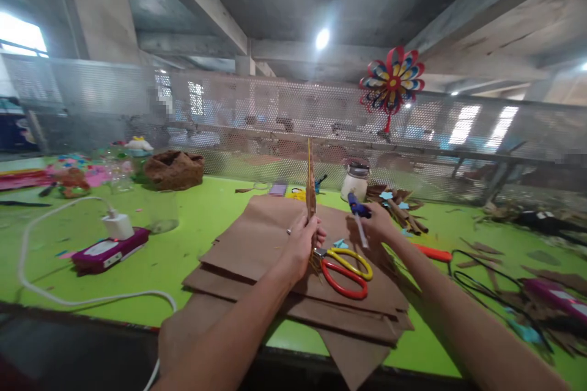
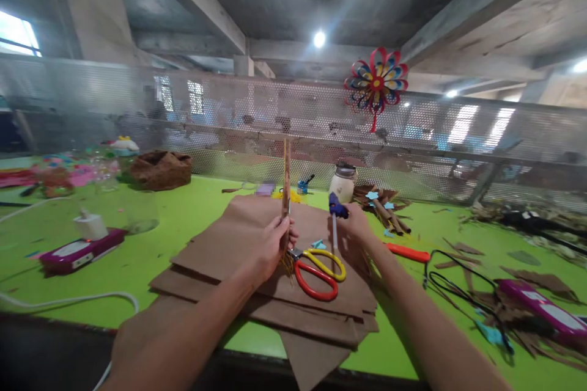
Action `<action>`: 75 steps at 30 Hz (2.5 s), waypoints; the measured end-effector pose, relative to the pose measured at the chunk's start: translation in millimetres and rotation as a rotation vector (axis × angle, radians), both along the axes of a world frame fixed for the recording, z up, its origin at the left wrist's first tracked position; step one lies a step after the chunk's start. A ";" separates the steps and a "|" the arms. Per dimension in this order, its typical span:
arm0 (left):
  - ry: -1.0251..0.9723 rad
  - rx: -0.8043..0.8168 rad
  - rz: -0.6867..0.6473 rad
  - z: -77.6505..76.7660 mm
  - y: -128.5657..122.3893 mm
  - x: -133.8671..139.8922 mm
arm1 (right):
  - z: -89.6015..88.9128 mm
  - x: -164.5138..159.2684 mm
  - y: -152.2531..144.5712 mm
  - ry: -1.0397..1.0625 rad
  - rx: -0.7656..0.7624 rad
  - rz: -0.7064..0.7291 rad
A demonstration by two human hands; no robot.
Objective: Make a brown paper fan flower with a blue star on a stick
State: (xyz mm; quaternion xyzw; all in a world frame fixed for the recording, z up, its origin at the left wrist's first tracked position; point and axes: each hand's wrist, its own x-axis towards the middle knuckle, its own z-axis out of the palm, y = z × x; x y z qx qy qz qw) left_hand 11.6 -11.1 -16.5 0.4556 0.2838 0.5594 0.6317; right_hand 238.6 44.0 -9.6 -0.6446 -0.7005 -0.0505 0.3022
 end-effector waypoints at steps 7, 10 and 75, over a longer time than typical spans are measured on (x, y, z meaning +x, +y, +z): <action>0.066 -0.025 0.030 -2.1 -0.2 0.9 | 28.5 3.1 -62.4 0.740 -0.085 0.508; 0.094 -0.032 0.035 -3.5 -0.9 0.8 | 27.9 -8.6 -83.9 0.848 -0.157 0.685; 0.278 0.058 0.093 -10.8 0.4 4.1 | 18.6 -46.5 -104.0 0.456 -0.146 0.446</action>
